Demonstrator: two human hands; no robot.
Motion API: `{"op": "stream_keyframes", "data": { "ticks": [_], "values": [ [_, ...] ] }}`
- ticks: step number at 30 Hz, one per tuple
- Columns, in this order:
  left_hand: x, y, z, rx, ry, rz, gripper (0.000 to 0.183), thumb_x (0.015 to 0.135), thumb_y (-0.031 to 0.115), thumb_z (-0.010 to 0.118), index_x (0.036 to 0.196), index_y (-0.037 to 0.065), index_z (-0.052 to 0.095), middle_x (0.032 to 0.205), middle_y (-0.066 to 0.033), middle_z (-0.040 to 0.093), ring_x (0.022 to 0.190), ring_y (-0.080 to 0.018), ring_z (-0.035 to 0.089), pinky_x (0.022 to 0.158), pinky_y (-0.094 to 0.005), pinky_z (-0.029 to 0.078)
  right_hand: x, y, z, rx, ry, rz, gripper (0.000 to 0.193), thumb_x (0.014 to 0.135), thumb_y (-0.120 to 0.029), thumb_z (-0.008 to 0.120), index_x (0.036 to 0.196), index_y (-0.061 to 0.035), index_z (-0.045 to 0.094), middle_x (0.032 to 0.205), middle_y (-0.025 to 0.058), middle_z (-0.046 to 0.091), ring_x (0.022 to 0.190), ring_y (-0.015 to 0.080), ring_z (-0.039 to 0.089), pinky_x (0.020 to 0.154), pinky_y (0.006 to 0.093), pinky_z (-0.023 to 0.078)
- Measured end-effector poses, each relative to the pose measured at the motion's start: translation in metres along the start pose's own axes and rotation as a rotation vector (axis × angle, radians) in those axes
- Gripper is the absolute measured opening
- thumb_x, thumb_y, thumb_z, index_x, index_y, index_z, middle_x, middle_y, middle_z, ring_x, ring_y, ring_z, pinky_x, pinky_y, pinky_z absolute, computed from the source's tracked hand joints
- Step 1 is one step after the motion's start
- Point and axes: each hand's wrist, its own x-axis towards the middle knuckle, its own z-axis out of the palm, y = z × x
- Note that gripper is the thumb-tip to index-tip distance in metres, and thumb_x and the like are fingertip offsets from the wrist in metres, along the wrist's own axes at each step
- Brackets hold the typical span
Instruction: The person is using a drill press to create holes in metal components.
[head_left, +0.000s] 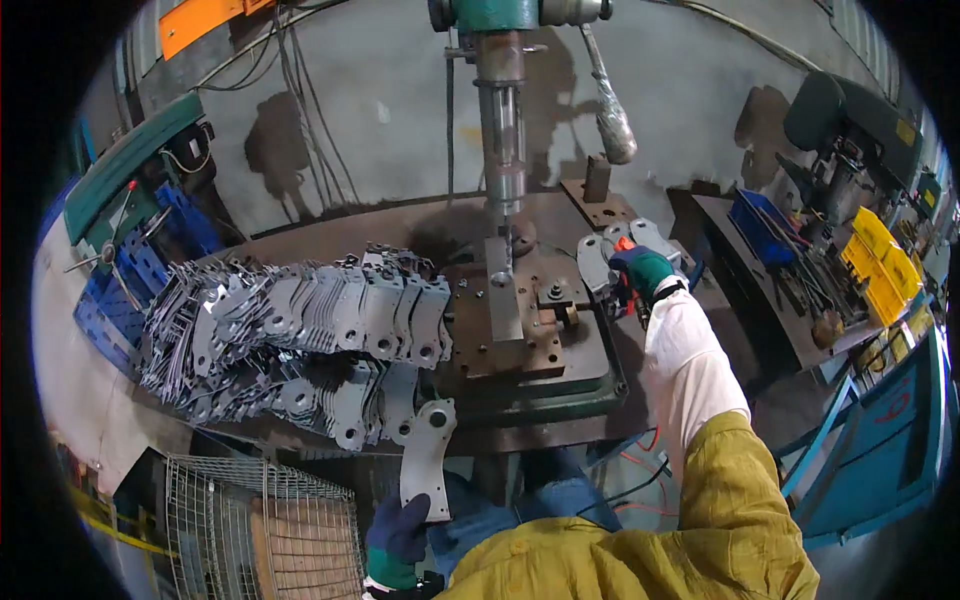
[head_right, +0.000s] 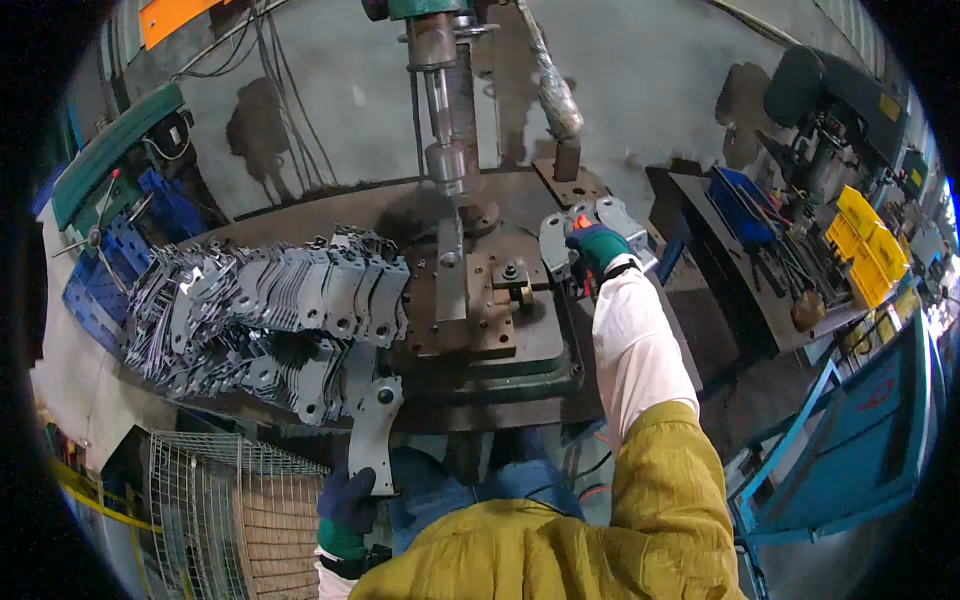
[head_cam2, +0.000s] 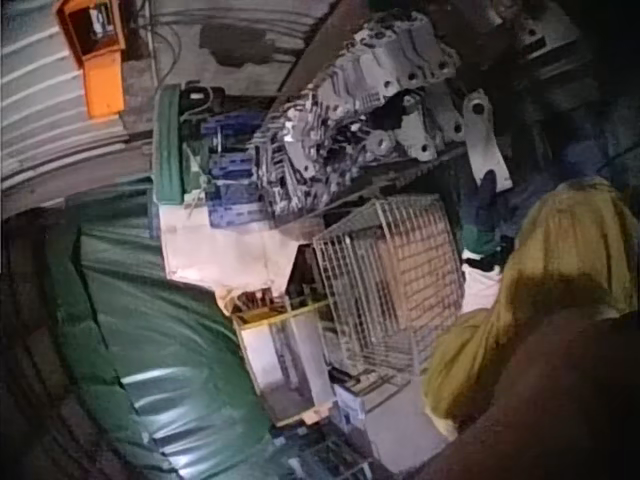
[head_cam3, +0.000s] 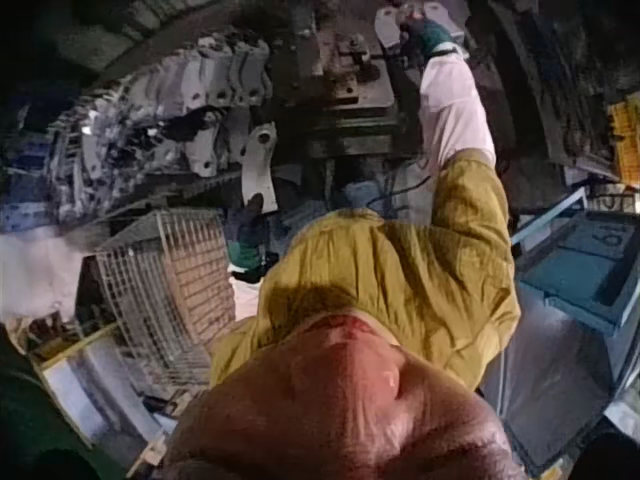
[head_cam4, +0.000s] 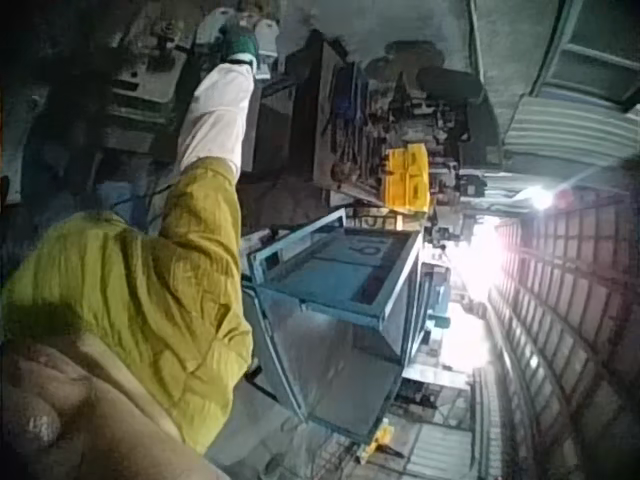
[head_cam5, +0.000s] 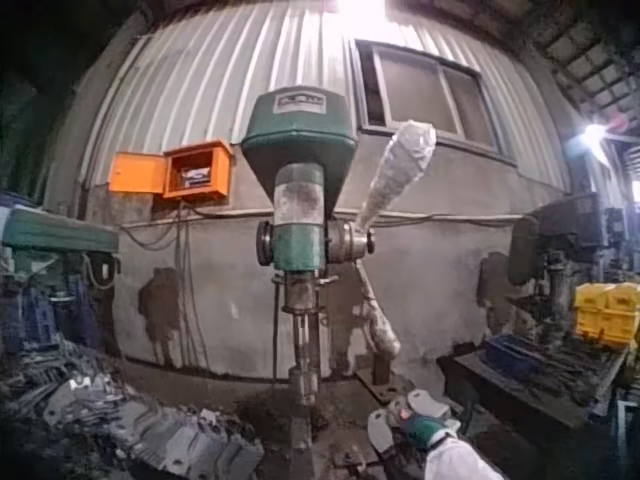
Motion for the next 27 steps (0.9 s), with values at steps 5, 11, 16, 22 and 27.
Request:
{"op": "stream_keyframes", "data": {
  "ticks": [5, 11, 16, 22, 27],
  "values": [
    [0.002, 0.001, -0.003, 0.069, 0.065, -0.011, 0.05, 0.092, 0.023, 0.065, 0.135, 0.0, 0.055, 0.12, -0.012, 0.067, 0.106, -0.0251, 0.066, 0.093, -0.0383, 0.053, 0.002, 0.043, 0.015, -0.061, 0.273, -0.218, 0.021, 0.088, -0.024, 0.065, 0.104, -0.011, 0.069, 0.095, 0.014, 0.069, 0.086, 0.032, 0.069, 0.075, 0.0412, 0.054],
    [0.011, -0.021, -0.019, 0.112, 0.092, 0.168, 0.047, 0.093, 0.022, 0.065, 0.134, 0.002, 0.056, 0.117, -0.0102, 0.067, 0.104, -0.0231, 0.065, 0.09, -0.036, 0.053, -0.08, 0.01, 0.002, 1.033, 0.097, 0.034, 0.031, 0.091, -0.033, 0.068, 0.088, -0.0024, 0.066, 0.071, 0.0103, 0.066, 0.059, 0.0203, 0.066, 0.053, 0.033, 0.053],
    [0.031, -0.021, -0.002, -0.119, 0.041, 0.096, 0.046, 0.093, 0.022, 0.067, 0.133, 0.0, 0.055, 0.115, -0.011, 0.067, 0.095, -0.0204, 0.067, 0.083, -0.0334, 0.055, -0.233, -0.078, -0.043, 0.466, -0.206, 0.577, 0.04, 0.09, -0.041, 0.066, 0.092, -0.0018, 0.07, 0.078, 0.0143, 0.072, 0.067, 0.0244, 0.07, 0.062, 0.0387, 0.054],
    [0.038, -0.005, 0.009, 0.313, -0.254, 0.373, 0.047, 0.093, 0.016, 0.066, 0.135, 0.0, 0.052, 0.114, -0.0134, 0.067, 0.096, -0.0263, 0.068, 0.083, -0.0407, 0.057, -0.312, -0.034, -0.001, 0.087, -0.091, 0.725, 0.041, 0.089, -0.046, 0.058, 0.099, -0.0098, 0.073, 0.093, 0.0199, 0.071, 0.089, 0.0422, 0.068, 0.079, 0.0517, 0.052],
    [0.029, -0.012, 0.014, -0.077, -0.23, 0.129, 0.047, 0.092, 0.015, 0.066, 0.134, 0.0, 0.052, 0.115, -0.0134, 0.067, 0.1, -0.0289, 0.067, 0.086, -0.0422, 0.056, -0.366, -0.065, 0.014, 0.056, -0.107, 0.601, 0.044, 0.089, -0.048, 0.059, 0.091, -0.0053, 0.071, 0.084, 0.0187, 0.071, 0.079, 0.0393, 0.069, 0.071, 0.0492, 0.052]
  ]
}}
